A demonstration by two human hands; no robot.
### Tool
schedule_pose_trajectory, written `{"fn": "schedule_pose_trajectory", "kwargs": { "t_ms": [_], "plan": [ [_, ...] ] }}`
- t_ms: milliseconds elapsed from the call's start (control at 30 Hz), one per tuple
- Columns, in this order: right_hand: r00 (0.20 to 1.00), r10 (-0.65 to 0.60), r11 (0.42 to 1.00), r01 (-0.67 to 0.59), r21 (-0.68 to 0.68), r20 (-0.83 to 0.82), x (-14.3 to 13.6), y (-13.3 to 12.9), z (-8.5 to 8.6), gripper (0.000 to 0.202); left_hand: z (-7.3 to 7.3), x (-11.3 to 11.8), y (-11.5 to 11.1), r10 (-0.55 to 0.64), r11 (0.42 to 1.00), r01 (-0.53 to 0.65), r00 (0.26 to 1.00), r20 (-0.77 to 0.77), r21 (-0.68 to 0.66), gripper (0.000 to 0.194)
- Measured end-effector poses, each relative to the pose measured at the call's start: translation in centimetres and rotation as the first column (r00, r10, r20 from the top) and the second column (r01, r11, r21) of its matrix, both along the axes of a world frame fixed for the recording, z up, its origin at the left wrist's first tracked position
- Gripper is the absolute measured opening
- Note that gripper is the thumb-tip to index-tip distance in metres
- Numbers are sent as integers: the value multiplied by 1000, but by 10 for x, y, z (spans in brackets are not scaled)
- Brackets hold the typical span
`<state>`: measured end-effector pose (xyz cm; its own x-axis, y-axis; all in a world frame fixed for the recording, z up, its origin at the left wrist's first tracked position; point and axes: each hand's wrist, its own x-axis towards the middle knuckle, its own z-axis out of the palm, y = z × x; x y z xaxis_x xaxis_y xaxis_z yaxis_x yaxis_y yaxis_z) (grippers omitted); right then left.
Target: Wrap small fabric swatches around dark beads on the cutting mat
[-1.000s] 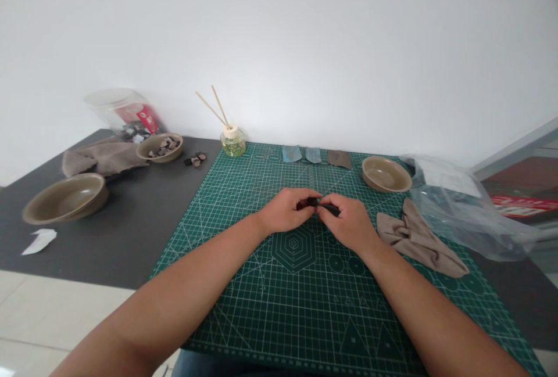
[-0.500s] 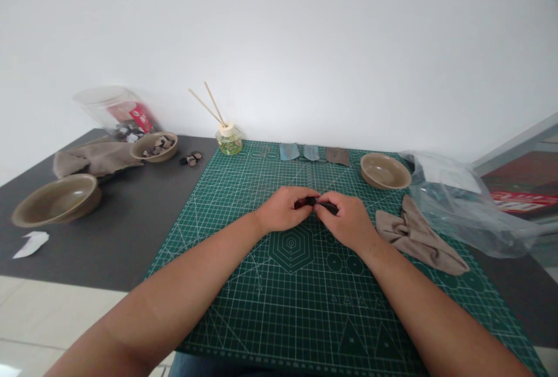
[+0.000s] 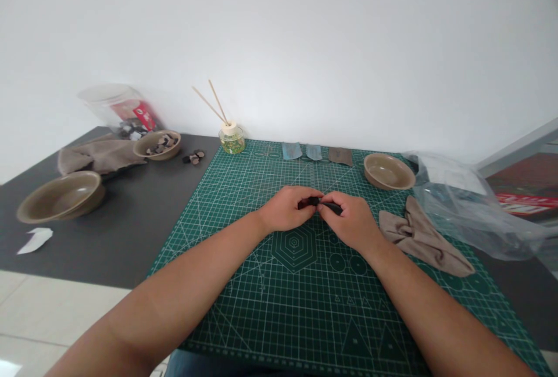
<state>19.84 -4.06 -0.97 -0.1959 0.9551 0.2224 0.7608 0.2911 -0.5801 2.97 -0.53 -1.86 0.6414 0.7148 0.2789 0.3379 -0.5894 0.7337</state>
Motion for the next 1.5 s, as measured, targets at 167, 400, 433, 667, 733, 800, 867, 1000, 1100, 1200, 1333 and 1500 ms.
{"fn": "schedule_pose_trajectory", "kwargs": {
  "t_ms": [167, 400, 433, 667, 733, 800, 867, 1000, 1100, 1200, 1333, 1500],
  "plan": [
    [1000, -11, 1000, 11, -16, -6, 0, 0, 0, 14, -1, -1, 0, 5, 1000, -5, 1000, 3, -9, 34],
    [1000, -10, 1000, 10, -16, 2, 0, 0, -1, 14, -2, -1, 0, 22, 999, -22, 1000, 11, -35, 33],
    [1000, -11, 1000, 11, -14, 3, 0, 0, -1, 14, -3, -1, 0, 19, 999, -18, 1000, 14, -34, 33],
    [1000, -20, 1000, 20, 13, -7, 0, -1, 1, 13, -4, 0, 0, 31, 999, -32, 999, 25, 27, 35],
    [999, -33, 999, 33, 26, -5, 1, -1, 1, 13, -5, 1, 0, 37, 998, -38, 999, 17, 55, 35],
    [999, -42, 999, 42, 32, -3, 1, -1, 2, 13, -6, 1, 1, 33, 996, -33, 999, 8, 79, 36],
    [999, -37, 999, 37, 31, 0, 1, -1, 1, 12, -7, 1, 2, 29, 995, -29, 1000, 4, 94, 35],
    [1000, -18, 1000, 18, 7, 2, 1, 0, 0, 13, -8, 2, 3, 27, 995, -27, 1000, 6, 101, 34],
    [1000, -17, 1000, 17, -16, 7, 0, 1, 0, 13, -7, 2, 3, 37, 995, -36, 999, -2, 95, 36],
    [1000, -13, 1000, 14, -25, 12, 0, 2, -1, 14, -6, 2, 2, 37, 996, -36, 999, -13, 83, 36],
    [1000, -11, 1000, 11, -15, 9, 0, 1, -1, 14, -6, 2, 2, 42, 997, -40, 999, -20, 72, 36],
    [1000, -15, 1000, 15, -27, 15, 1, 2, -1, 14, -6, 1, 2, 29, 997, -28, 999, -16, 78, 36]
  ]
}}
